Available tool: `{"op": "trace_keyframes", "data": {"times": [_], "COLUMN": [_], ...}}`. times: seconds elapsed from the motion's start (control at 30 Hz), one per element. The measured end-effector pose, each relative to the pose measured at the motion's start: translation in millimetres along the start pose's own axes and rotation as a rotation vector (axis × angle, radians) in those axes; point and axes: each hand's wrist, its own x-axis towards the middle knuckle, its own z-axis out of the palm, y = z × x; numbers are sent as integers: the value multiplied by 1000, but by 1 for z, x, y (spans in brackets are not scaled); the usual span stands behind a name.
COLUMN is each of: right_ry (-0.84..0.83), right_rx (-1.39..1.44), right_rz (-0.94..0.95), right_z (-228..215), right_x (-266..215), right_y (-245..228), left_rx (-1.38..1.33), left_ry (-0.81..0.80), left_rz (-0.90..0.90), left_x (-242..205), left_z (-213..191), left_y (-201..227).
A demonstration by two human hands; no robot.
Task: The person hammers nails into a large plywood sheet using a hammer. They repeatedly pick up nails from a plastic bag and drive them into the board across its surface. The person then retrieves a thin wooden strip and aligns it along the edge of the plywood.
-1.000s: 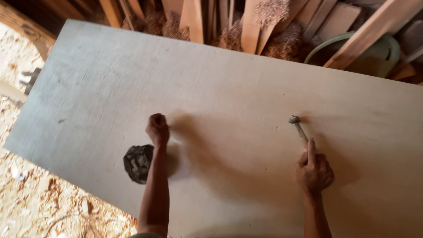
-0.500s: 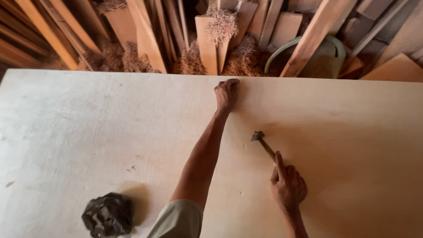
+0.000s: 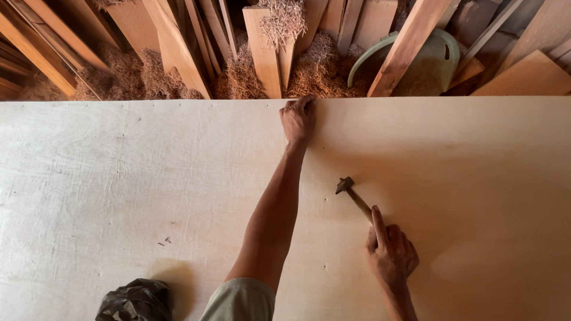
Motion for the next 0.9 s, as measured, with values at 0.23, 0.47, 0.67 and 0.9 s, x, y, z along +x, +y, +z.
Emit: {"op": "trace_keyframes", "data": {"times": [0.23,0.47,0.67,0.9], "right_ry": [-142,-83,-212,-33], "right_rx": [145,653,526,450], "right_rz": [154,425,246,20], "right_z": [-9,-7,28,50], "right_x": [17,94,183,200], "right_y": [-3,-32,-63,-79], "left_rx": [41,10,61,0], "left_ry": [-83,-15,-102,-39], "left_rz": [-48,50,-11,57], "left_x": [2,-1,-2,-4], "left_z": [-2,3,7,8], "left_y": [1,-3,-8,-14]}}
